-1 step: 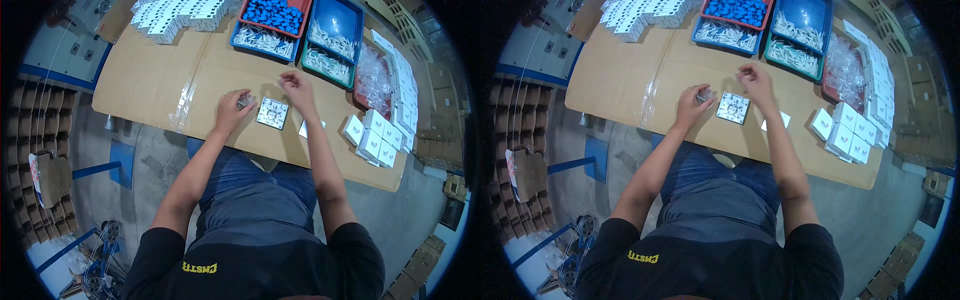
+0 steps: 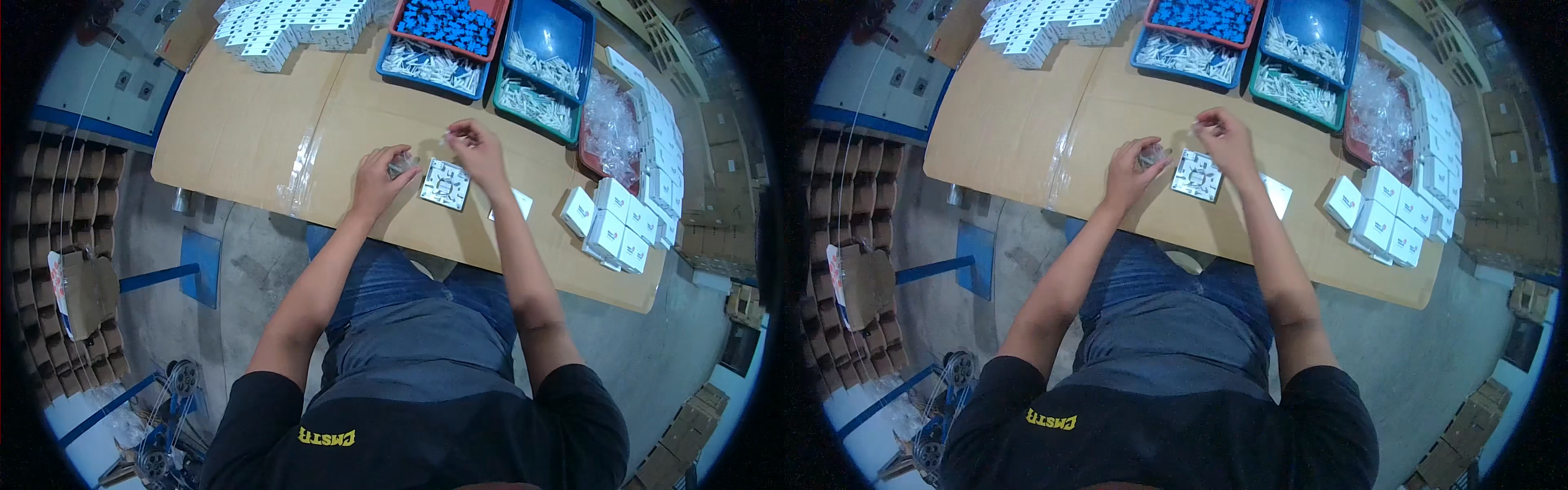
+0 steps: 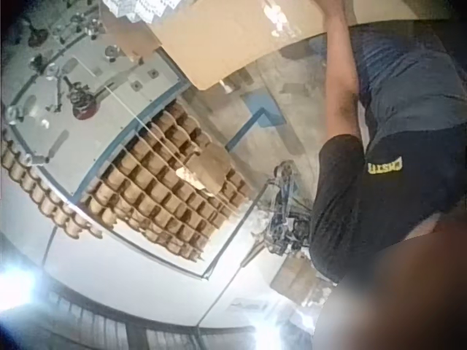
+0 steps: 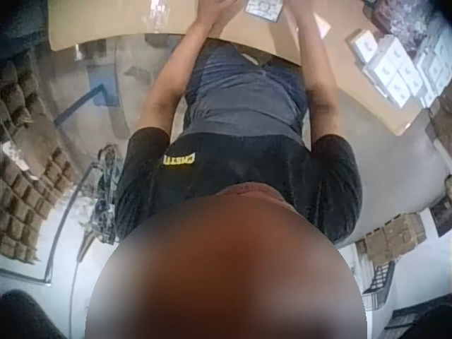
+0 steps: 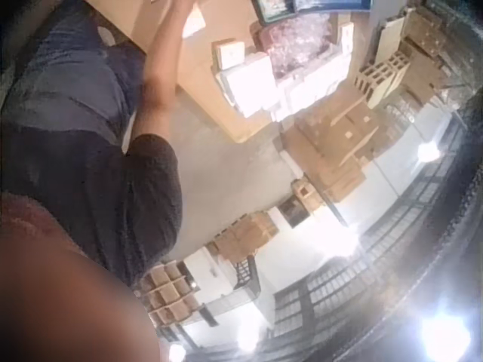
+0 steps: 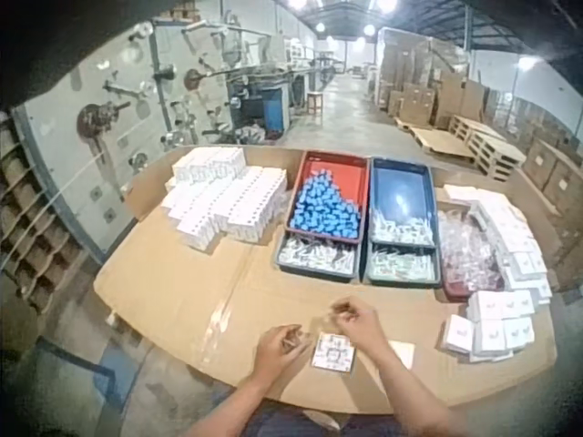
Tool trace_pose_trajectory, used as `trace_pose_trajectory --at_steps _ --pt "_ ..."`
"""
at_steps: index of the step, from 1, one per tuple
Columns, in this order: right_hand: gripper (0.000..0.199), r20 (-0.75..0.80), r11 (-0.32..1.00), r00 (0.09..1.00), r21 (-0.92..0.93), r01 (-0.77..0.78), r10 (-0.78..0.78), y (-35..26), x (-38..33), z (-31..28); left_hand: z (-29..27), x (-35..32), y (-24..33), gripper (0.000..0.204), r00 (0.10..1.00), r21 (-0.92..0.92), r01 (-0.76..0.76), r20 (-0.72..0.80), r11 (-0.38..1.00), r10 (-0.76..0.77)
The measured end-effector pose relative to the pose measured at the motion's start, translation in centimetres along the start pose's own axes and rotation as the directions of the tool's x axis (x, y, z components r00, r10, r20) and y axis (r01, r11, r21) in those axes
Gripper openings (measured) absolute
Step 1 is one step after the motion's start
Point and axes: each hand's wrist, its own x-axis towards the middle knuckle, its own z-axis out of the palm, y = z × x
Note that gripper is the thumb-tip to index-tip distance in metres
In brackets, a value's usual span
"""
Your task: The person is seen packing small plastic components and instruction sheets into small white boxes at a factory workbench.
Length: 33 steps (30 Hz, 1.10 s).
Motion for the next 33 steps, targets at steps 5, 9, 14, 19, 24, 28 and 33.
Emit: trace_pose_trajectory --at_steps 5,9,14,19,24,28,33 --pt "0.016 0.089 0.997 0.995 -0.073 -0.033 0.040 -0.6 -2.5 4.5 0.1 0.1 -0.1 0.040 1.000 -0.077 0.009 -0.011 0.997 -0.010" --pt "0.012 0.197 0.988 0.979 -0.130 0.086 -0.059 -1.2 -3.0 4.5 0.6 0.1 -0.8 0.041 1.000 -0.098 -0.008 -0.002 0.995 0.008" --pt "0.020 0.006 0.970 0.996 -0.226 0.090 -0.091 0.7 0.7 -0.3 0.4 -0.1 -0.5 0.047 0.998 -0.088 0.045 -0.049 0.995 -0.049" --pt "0.019 -0.360 0.807 0.914 -0.587 -0.064 -0.189 3.5 8.3 -11.1 0.3 -0.1 -0.3 0.046 0.999 -0.053 0.041 -0.034 0.998 -0.043" --pt "0.021 -0.503 0.668 0.808 -0.718 -0.194 -0.306 4.8 13.4 -22.0 0.7 0.2 -0.3 0.043 0.999 -0.050 0.040 -0.029 0.998 -0.042" --pt "0.024 -0.528 0.614 0.828 -0.722 -0.320 -0.189 4.2 15.6 -24.0 0.7 0.1 -0.6 0.042 0.998 -0.045 0.021 -0.052 0.999 -0.023" --pt "0.026 -0.444 0.450 0.872 -0.834 -0.319 -0.204 4.8 17.0 -24.0 0.7 0.0 -0.3 0.042 0.998 -0.047 0.033 -0.053 0.998 -0.035"
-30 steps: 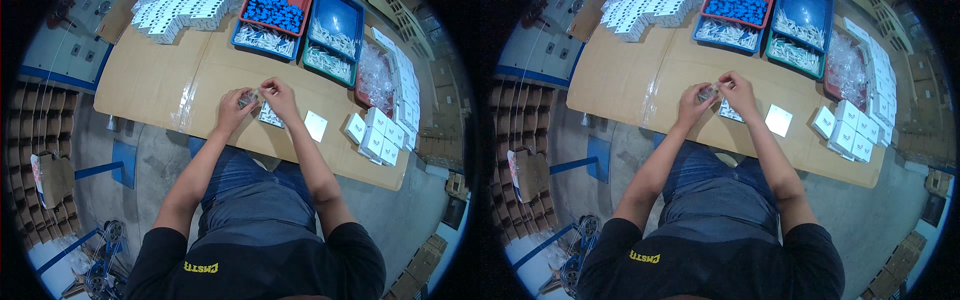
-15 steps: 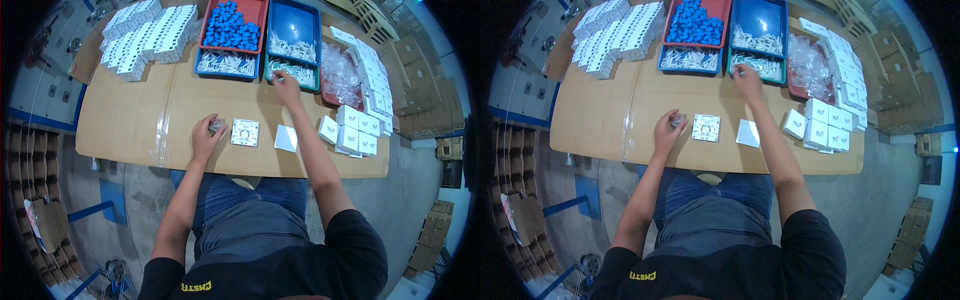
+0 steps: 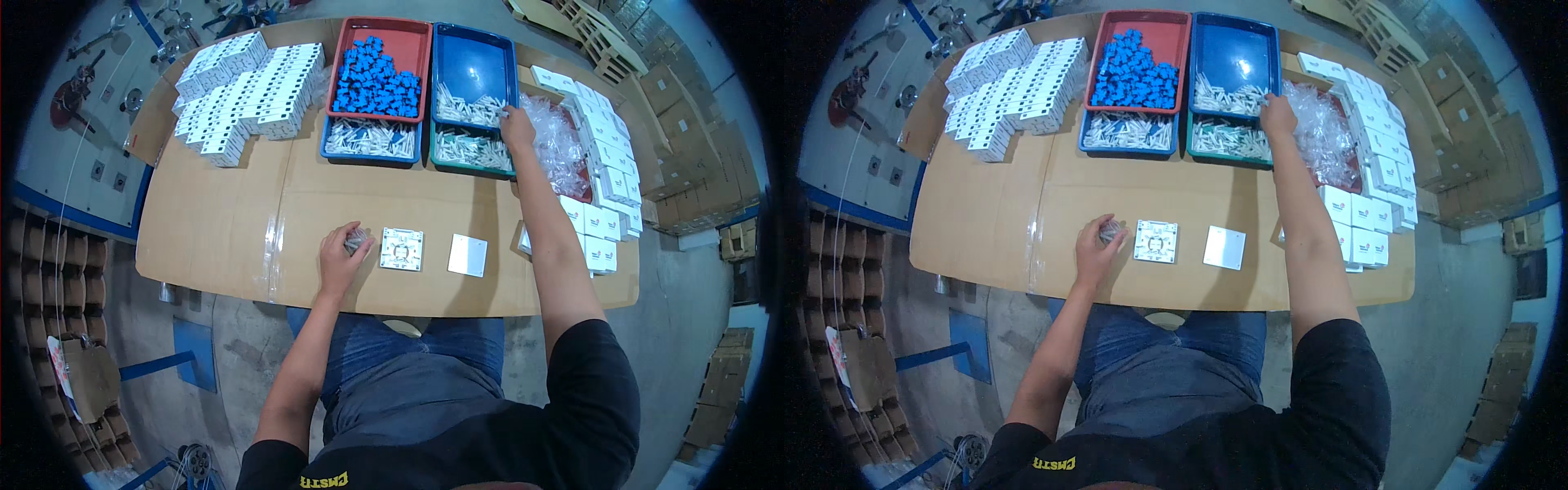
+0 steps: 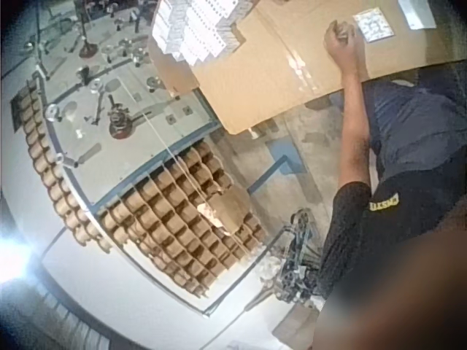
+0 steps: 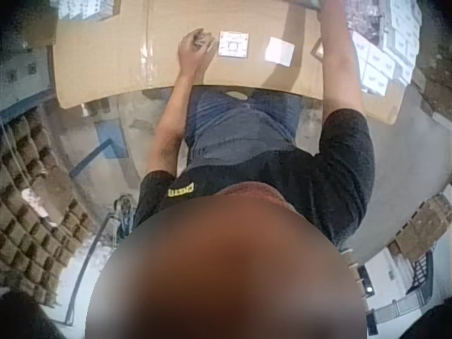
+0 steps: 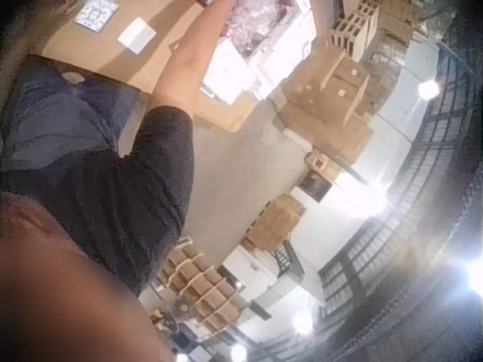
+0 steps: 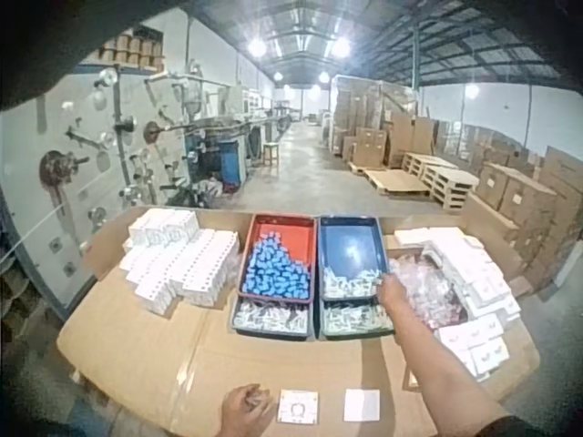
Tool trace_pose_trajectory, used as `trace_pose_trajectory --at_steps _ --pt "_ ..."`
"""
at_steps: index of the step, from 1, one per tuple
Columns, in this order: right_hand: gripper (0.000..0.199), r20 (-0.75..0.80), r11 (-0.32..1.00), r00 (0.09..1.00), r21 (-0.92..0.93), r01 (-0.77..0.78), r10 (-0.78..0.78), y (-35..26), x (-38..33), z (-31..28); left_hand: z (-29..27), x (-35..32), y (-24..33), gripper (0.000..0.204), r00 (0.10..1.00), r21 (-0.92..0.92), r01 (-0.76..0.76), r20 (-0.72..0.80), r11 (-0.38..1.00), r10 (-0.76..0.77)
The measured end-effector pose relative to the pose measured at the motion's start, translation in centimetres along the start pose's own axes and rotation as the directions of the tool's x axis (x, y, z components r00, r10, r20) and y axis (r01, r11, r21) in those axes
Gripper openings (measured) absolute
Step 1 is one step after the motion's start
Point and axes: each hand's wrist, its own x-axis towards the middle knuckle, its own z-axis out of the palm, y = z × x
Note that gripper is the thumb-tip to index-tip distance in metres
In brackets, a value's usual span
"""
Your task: The person is seen packing small plastic components and instruction sheets into small white boxes at a factory workbench.
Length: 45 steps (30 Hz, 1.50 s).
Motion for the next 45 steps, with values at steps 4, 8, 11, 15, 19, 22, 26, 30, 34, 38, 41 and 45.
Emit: trace_pose_trajectory --at_steps 4,8,11,15,19,22,26,30,34,38,41,45 --pt "0.023 0.004 0.999 1.000 0.037 -0.025 0.024 0.5 0.7 0.1 0.0 0.0 0.1 0.042 1.000 0.010 0.002 0.005 1.000 -0.002" --pt "0.020 -0.233 0.915 0.971 0.400 0.053 0.045 1.0 0.6 -0.8 0.1 -0.1 0.1 0.041 1.000 -0.003 0.011 0.009 1.000 -0.011" --pt "0.022 -0.227 0.718 0.963 0.694 0.053 0.148 0.7 -0.6 -2.3 0.1 -0.2 -0.2 0.040 0.998 -0.060 0.053 0.027 0.997 -0.052" --pt "0.019 0.136 0.262 0.983 0.951 -0.165 0.124 -7.1 -8.3 -9.1 -0.8 0.2 0.0 0.036 0.922 -0.555 0.362 0.093 0.749 -0.376" --pt "0.016 0.245 0.082 0.969 0.967 -0.242 -0.026 -10.8 -16.7 -13.1 -1.3 1.5 6.1 0.044 0.873 -0.799 0.445 0.287 0.405 -0.393" --pt "0.015 0.358 -0.019 0.907 0.928 -0.371 -0.224 -13.5 -21.7 -14.6 -2.0 0.6 8.9 0.053 0.827 -0.848 0.521 0.530 -0.102 -0.188" --pt "0.014 0.365 0.042 0.886 0.929 -0.369 -0.287 -16.0 -24.3 -17.1 -2.0 -0.9 10.3 0.060 0.806 -0.813 0.577 0.582 -0.079 -0.109" --pt "0.016 0.321 0.107 0.881 0.947 -0.302 -0.347 -17.0 -25.2 -17.8 -2.3 -1.2 11.6 0.056 0.824 -0.828 0.560 0.561 -0.034 -0.080" --pt "0.016 0.314 0.128 0.854 0.949 -0.287 -0.416 -17.4 -25.5 -17.8 -2.0 -1.4 11.3 0.054 0.817 -0.819 0.574 0.574 -0.032 -0.046" --pt "0.015 0.294 0.280 0.838 0.943 -0.177 -0.459 -17.0 -25.0 -18.3 -2.2 -1.5 11.7 0.053 0.812 -0.814 0.579 0.580 -0.045 -0.061" --pt "0.014 0.322 0.364 0.796 0.921 -0.138 -0.512 -17.3 -24.8 -18.8 -2.2 -1.5 11.7 0.051 0.809 -0.812 0.583 0.584 -0.037 -0.065" --pt "0.013 0.297 0.403 0.733 0.914 -0.033 -0.612 -17.0 -24.4 -18.5 -1.9 -1.4 11.4 0.047 0.813 -0.815 0.579 0.578 -0.004 -0.076"
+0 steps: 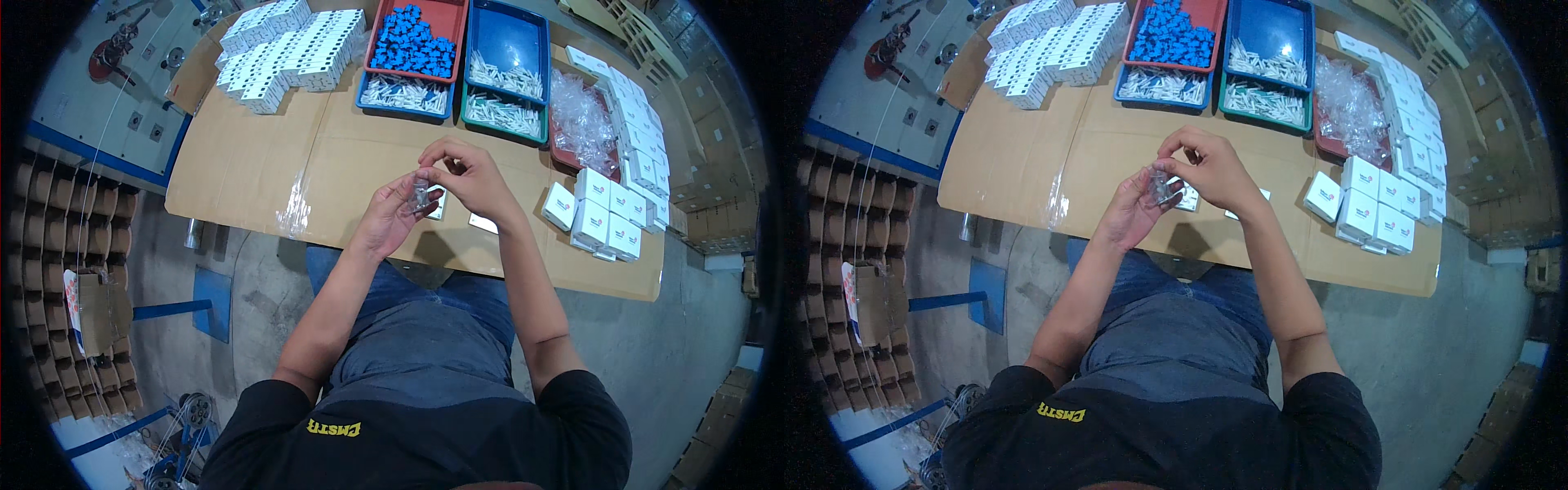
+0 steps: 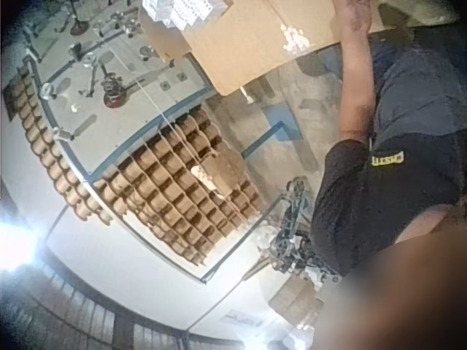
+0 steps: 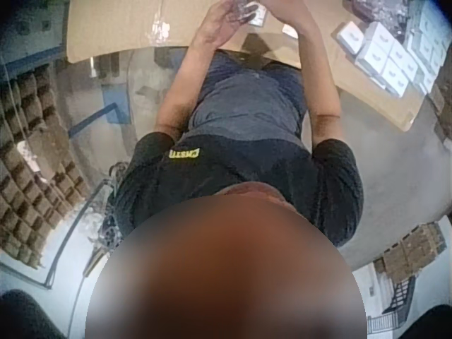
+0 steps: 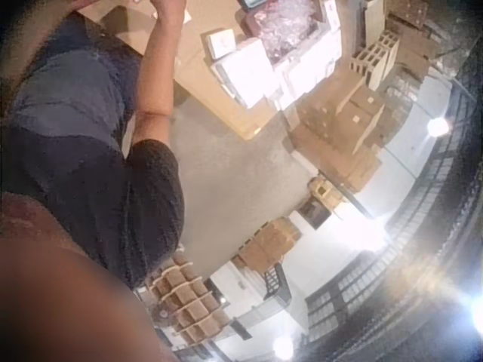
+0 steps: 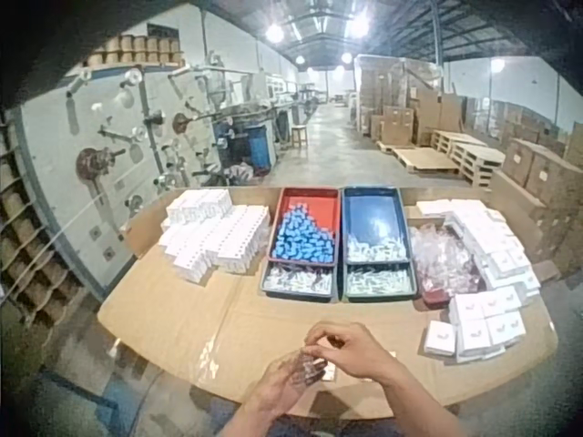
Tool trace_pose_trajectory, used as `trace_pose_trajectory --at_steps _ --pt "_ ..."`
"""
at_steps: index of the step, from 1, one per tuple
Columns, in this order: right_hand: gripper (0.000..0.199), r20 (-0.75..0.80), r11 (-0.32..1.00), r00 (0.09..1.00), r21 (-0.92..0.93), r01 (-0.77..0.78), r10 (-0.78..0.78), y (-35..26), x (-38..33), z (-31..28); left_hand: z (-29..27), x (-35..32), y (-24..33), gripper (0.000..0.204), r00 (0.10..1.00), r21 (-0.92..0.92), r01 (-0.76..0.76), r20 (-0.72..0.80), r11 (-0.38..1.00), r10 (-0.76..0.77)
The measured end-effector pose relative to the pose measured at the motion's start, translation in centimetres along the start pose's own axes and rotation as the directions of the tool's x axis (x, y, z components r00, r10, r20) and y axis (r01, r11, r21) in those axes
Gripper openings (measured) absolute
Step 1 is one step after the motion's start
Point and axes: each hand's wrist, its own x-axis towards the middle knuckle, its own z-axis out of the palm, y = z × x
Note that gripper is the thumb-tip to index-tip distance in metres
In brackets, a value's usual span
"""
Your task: The person is seen packing small plastic components and instruction sheets into small white boxes at a factory workbench.
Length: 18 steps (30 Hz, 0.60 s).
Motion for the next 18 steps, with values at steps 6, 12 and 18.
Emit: trace_pose_trajectory --at_steps 6,12,18 --pt "0.014 0.271 0.982 0.954 -0.099 0.159 -0.127 -0.2 0.0 -2.6 0.7 0.2 0.9 0.052 0.997 0.161 0.055 -0.054 0.985 -0.047" --pt "0.016 0.275 0.967 0.961 -0.249 0.057 0.014 -0.9 -0.2 -3.4 4.2 -0.6 0.8 0.033 0.966 0.533 -0.068 -0.177 0.843 0.190" --pt "0.017 0.072 0.983 0.996 -0.181 -0.030 0.044 -0.9 -1.4 -1.9 2.7 -0.8 -0.3 0.018 0.926 0.523 -0.148 -0.225 0.839 0.303"
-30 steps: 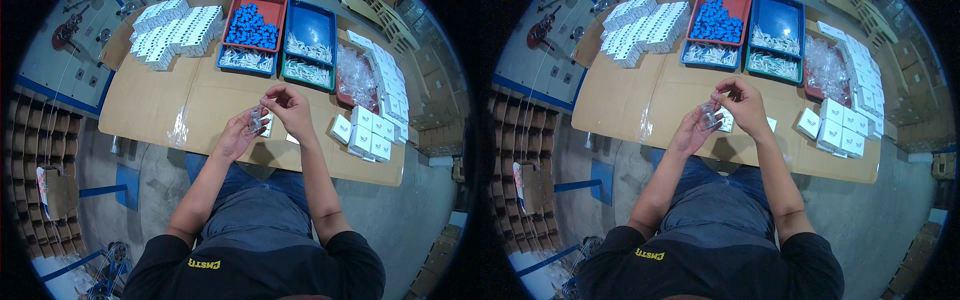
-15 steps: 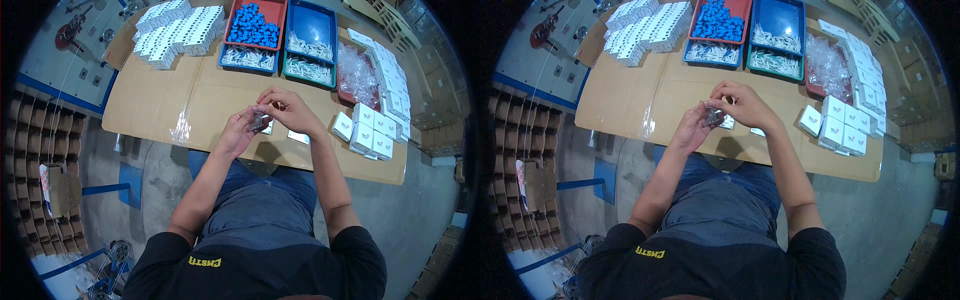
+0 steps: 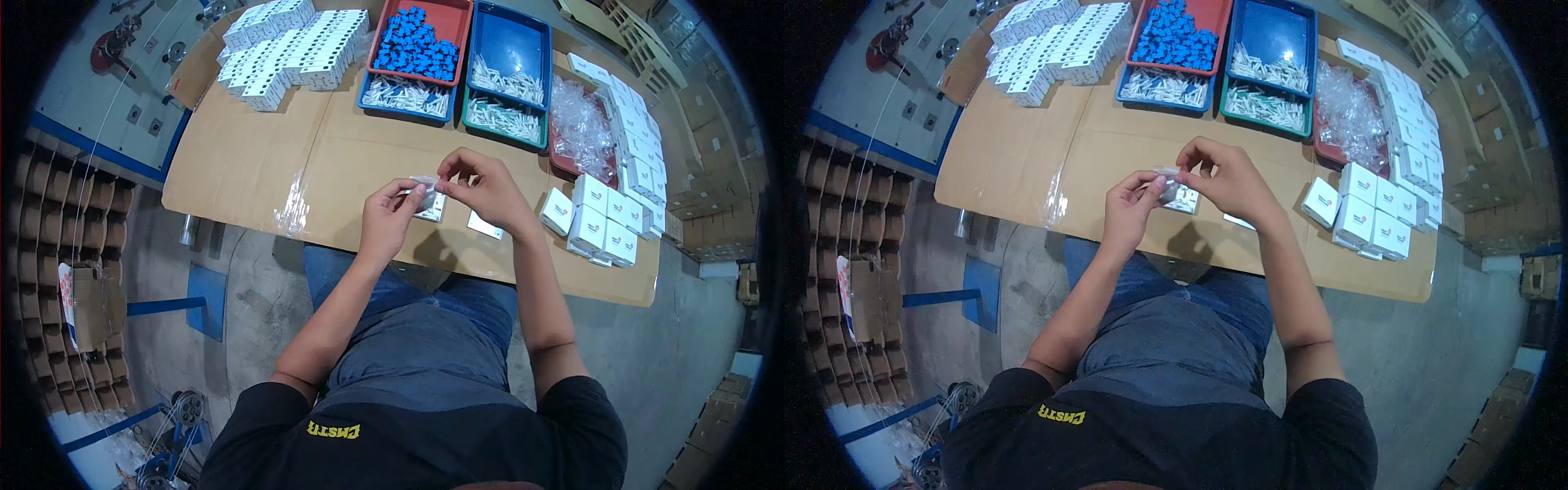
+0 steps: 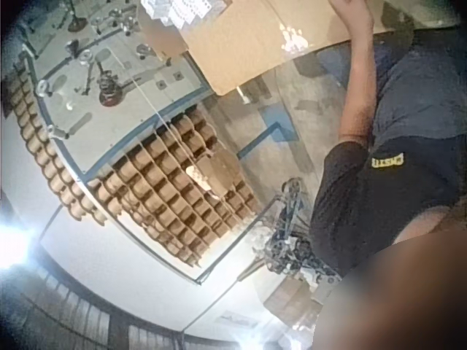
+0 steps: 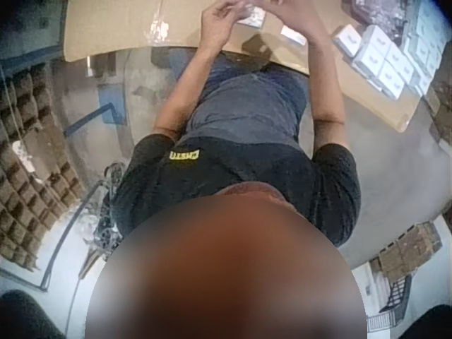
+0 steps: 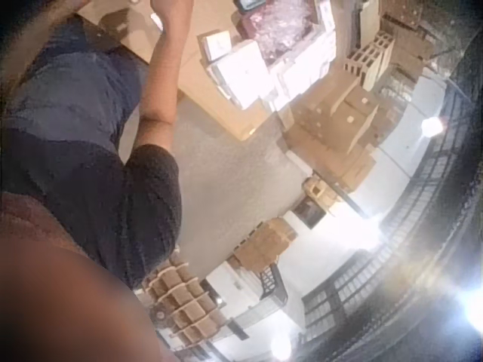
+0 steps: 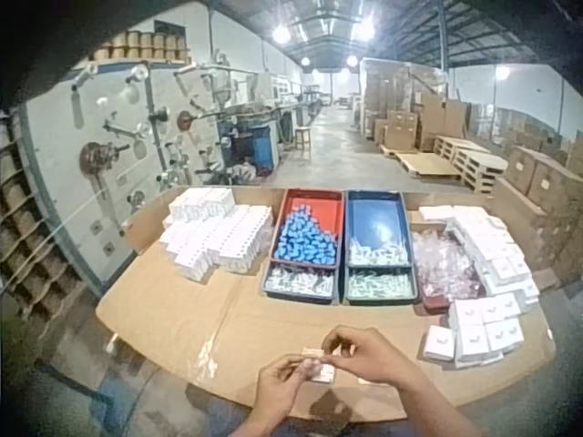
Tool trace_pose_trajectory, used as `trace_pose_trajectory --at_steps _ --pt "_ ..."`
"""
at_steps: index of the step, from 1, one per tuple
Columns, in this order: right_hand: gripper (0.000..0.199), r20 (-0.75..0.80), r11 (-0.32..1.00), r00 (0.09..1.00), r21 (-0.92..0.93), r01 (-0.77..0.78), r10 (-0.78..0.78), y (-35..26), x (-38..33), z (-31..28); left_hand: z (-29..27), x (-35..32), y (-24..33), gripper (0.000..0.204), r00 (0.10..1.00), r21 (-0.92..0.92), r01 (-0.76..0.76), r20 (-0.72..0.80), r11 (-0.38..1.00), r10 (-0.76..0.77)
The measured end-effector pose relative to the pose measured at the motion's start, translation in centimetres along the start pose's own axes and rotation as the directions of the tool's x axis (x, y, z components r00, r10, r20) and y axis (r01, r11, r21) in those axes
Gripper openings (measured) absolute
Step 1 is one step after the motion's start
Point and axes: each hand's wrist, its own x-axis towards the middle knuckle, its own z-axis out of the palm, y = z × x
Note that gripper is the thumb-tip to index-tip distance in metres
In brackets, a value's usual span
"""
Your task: The person is seen packing small plastic components and instruction sheets into small white boxes at a factory workbench.
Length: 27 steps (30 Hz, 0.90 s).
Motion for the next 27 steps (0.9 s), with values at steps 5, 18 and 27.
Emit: trace_pose_trajectory --at_steps 5,18,27 --pt "0.018 -0.161 0.897 0.966 0.427 -0.115 0.201 0.4 -1.4 3.3 0.2 -0.5 -0.3 0.017 0.995 -0.025 -0.083 -0.062 0.996 0.081" --pt "0.015 -0.214 0.851 0.932 0.503 -0.152 0.293 1.0 -2.9 4.6 0.3 -1.0 0.1 0.020 0.973 0.137 -0.200 -0.090 0.970 0.213" --pt "0.014 -0.228 0.833 0.938 0.544 -0.101 0.263 1.8 -2.9 5.7 0.5 -1.2 0.5 0.019 0.969 0.163 -0.180 -0.139 0.970 0.203"
